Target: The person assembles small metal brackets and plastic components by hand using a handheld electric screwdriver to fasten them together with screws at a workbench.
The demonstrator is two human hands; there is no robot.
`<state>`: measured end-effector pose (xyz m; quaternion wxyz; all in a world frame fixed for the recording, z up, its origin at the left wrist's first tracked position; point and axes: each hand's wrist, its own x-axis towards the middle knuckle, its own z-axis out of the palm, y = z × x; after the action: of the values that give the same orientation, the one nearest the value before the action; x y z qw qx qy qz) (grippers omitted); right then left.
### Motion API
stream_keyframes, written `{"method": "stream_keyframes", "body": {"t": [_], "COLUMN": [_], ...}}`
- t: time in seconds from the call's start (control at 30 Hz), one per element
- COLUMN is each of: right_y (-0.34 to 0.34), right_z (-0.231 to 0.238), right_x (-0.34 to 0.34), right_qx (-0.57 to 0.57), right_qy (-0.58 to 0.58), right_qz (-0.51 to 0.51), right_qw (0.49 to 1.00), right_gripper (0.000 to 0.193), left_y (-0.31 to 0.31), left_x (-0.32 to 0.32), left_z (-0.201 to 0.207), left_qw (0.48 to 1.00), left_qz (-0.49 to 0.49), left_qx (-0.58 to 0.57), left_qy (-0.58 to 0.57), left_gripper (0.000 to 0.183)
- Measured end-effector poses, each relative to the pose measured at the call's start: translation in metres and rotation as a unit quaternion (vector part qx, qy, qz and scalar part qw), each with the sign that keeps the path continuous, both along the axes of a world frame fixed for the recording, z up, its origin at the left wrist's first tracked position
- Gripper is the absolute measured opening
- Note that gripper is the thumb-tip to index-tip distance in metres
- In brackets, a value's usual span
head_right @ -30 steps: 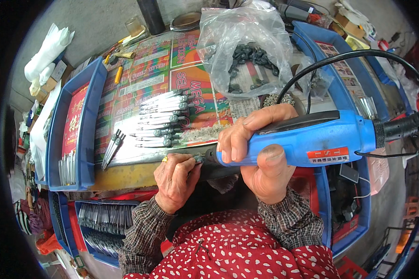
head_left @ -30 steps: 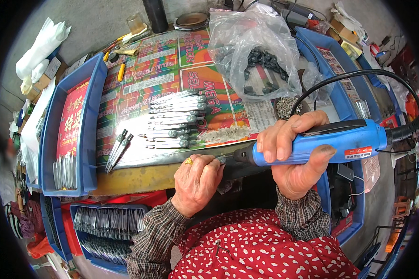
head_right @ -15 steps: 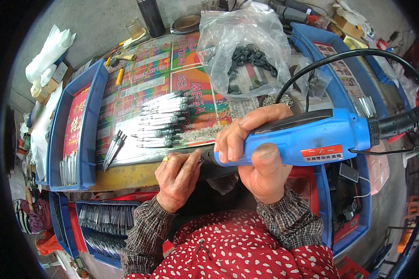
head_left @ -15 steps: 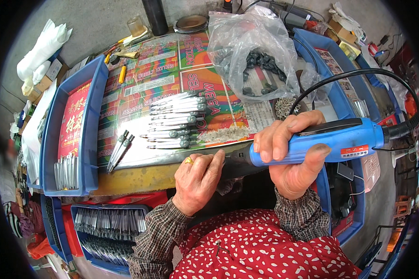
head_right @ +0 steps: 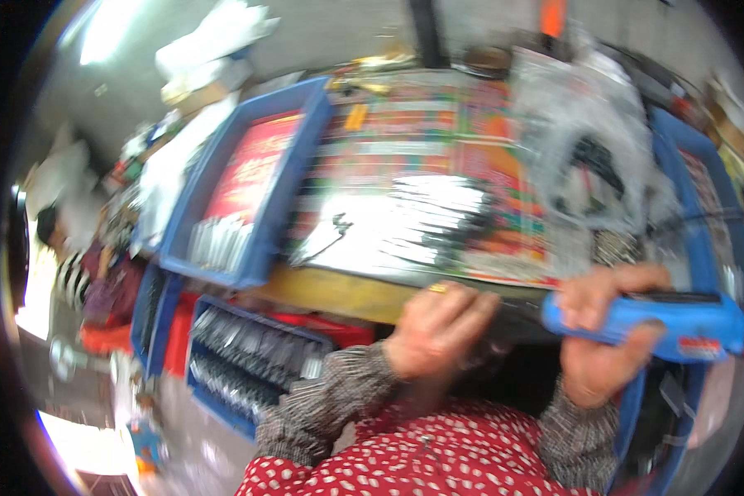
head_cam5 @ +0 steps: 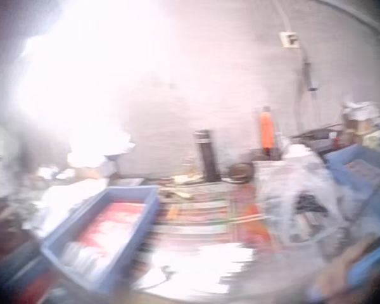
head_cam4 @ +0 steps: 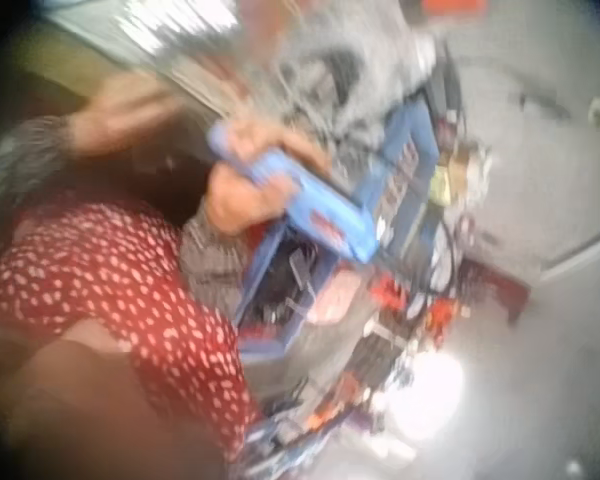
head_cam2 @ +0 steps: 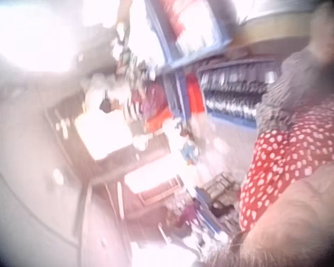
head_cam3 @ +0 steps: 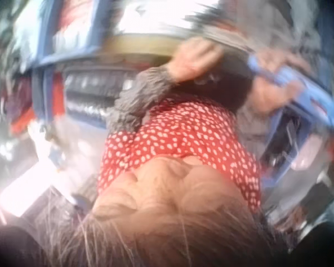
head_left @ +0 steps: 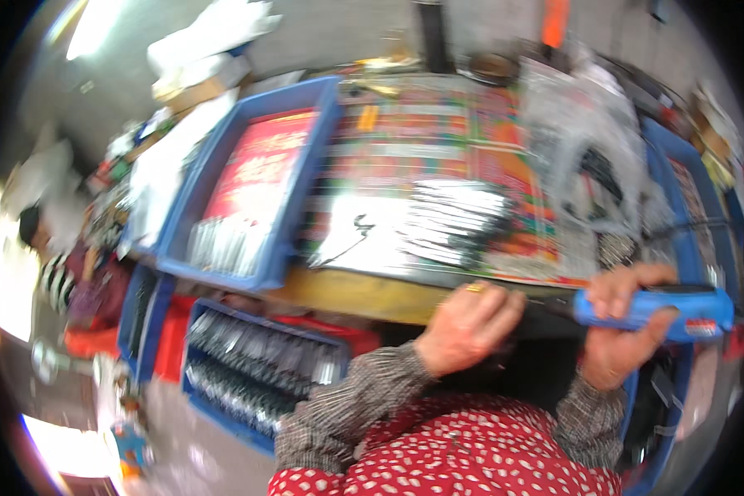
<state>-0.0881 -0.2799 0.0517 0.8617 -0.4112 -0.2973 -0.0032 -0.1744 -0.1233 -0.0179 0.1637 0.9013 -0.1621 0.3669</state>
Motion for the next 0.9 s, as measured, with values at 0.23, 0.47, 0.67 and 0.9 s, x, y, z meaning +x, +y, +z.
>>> {"method": "stream_keyframes", "body": {"t": [0.23, 0.47, 0.67, 0.9], "right_y": [-0.012, -0.014, -0.02, -0.018], "right_z": [-0.003, -0.009, -0.01, -0.007], "right_x": [0.002, 0.01, 0.013, 0.009], "right_qx": [0.024, 0.003, 0.027, 0.038], "right_qy": [-0.011, -0.031, -0.022, -0.019], "right_qz": [0.012, 0.022, 0.068, 0.055], "right_qw": [1.0, 0.999, 0.997, 0.998], "right_gripper": [0.043, 0.039, 0.033, 0.033], "left_y": [-0.006, -0.006, -0.007, -0.008], "left_x": [-0.002, 0.001, -0.001, 0.002], "left_z": [0.002, -0.008, -0.003, -0.006], "left_qw": [1.0, 1.0, 0.998, 0.997], "left_qz": [-0.005, 0.002, 0.0, -0.004], "left_qx": [-0.01, -0.01, -0.007, -0.013], "left_qy": [-0.017, -0.029, -0.056, -0.077], "left_gripper": [0.04, 0.037, 0.035, 0.034]}}
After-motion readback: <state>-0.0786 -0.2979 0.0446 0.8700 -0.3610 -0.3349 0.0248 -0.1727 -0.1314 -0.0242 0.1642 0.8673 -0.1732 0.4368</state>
